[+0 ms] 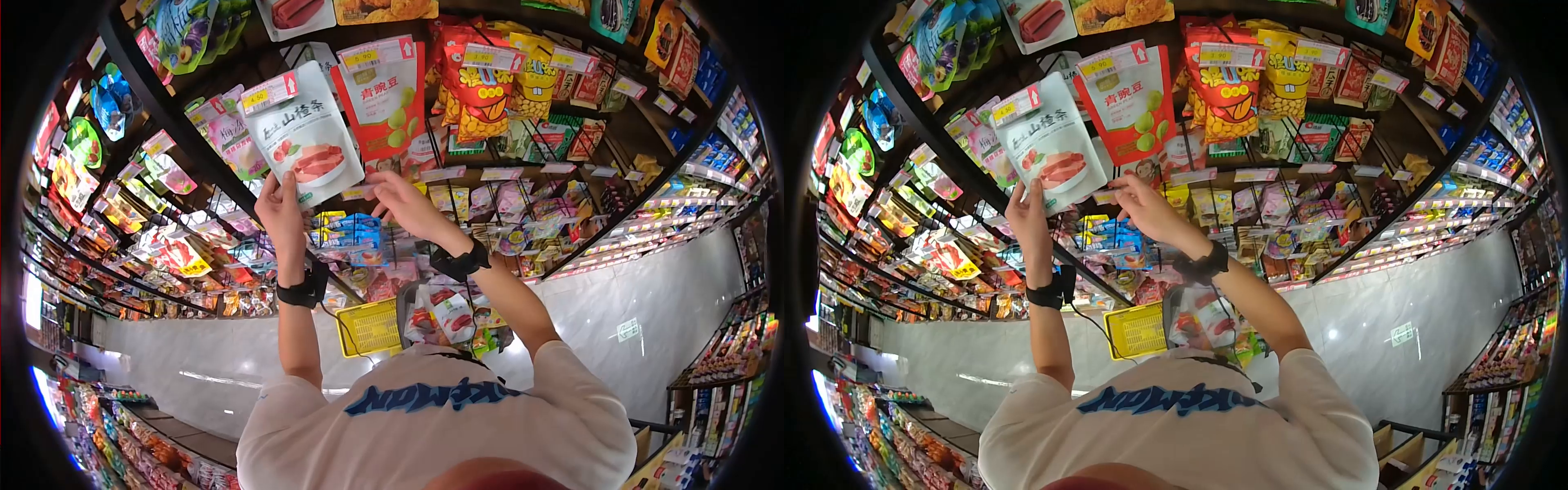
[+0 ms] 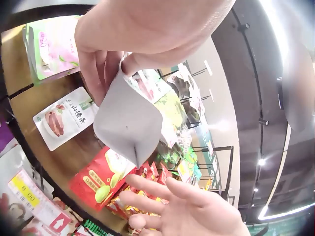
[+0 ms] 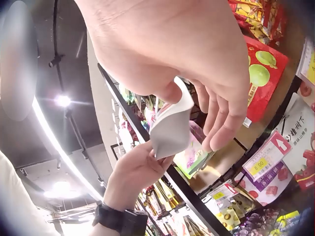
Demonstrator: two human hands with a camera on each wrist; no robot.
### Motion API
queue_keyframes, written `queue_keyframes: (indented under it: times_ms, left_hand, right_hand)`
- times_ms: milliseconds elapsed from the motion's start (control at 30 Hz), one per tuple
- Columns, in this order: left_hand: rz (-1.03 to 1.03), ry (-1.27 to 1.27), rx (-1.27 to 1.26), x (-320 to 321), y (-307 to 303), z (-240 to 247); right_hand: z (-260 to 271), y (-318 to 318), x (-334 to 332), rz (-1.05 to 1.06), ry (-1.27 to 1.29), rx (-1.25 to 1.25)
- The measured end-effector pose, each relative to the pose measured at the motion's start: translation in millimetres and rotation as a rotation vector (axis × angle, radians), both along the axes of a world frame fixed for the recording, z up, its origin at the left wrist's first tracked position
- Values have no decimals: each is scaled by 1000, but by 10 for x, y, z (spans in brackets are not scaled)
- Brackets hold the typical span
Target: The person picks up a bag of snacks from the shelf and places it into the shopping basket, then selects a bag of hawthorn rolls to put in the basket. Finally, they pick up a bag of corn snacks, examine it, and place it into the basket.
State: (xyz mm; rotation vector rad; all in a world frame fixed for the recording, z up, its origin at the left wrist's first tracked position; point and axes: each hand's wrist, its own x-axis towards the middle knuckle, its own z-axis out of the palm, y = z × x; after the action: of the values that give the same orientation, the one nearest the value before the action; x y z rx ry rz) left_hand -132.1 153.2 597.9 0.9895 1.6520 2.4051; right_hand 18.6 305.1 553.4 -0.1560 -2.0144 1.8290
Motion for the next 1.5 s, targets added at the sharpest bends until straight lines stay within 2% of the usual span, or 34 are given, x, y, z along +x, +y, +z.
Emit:
queue_keyframes:
  times_ms: [167, 233, 300, 433, 533, 567, 667, 733, 767, 833, 867, 900, 967, 1033, 1100, 1167, 1200, 1267, 1333, 1467, 1500]
  left_hand:
    - [-102, -35, -27, 82, -174, 72]
    - [-122, -29, -30, 167, -189, 72]
    - [-111, -30, -88, 269, -246, -13]
    - [-175, -109, -198, 411, -385, -327]
    - [-237, -145, -262, 539, -453, -548]
    - [-266, -156, -296, 578, -479, -605]
    - [-360, -176, -421, 656, -531, -785]
    - [-444, -175, -475, 781, -520, -843]
    - [-474, -135, -529, 816, -521, -904]
    - [-560, -117, -696, 908, -522, -1087]
    - [-607, -111, -779, 953, -505, -1209]
    - [-661, -178, -837, 989, -457, -1411]
    - [-737, -358, -940, 1111, -368, -1791]
    - [-779, -476, -1064, 1268, -273, -2107]
    - [-815, -537, -1115, 1368, -243, -2469]
    - [-904, -542, -1107, 1338, -278, -2974]
    - [-951, -454, -1151, 1321, -306, -3171]
    - [-934, -570, -1266, 1413, -229, -3182]
    - [-999, -594, -1280, 1463, -180, -3207]
    - [-1095, -626, -1256, 1541, -110, -3194]
    - [-1096, -624, -1350, 1544, -69, -3262]
  right_hand:
    - [-170, -75, -17, 46, -35, -51]
    - [-206, -95, 17, 165, -5, -199]
    - [-148, -195, 137, 204, 8, -294]
    - [-462, -232, 290, 263, 34, -446]
    - [-460, -367, 490, 78, -2, -354]
    - [-487, -353, 553, 99, -49, -363]
    - [-450, -356, 736, 72, -211, -138]
    - [-812, -345, 776, 24, -212, -229]
    - [-636, -409, 896, -8, -212, -250]
    - [-1086, -404, 981, -31, -114, -282]
    - [-1266, -385, 1061, -29, -248, -461]
    - [-1335, -347, 1207, 41, -210, -336]
    - [-1504, -318, 1440, 163, -346, -208]
    - [-2015, -181, 1583, 244, -288, 357]
    - [-3090, -158, 1603, 185, -433, -400]
    - [-2972, -216, 1735, 60, -665, -364]
    - [-3001, -237, 1763, 20, -728, -349]
    - [-3171, -308, 1836, -35, -797, -359]
    - [-3307, -346, 1897, -58, -842, -419]
    - [-2872, -359, 2011, -74, -981, -633]
    - [-2916, -346, 2050, -58, -919, -492]
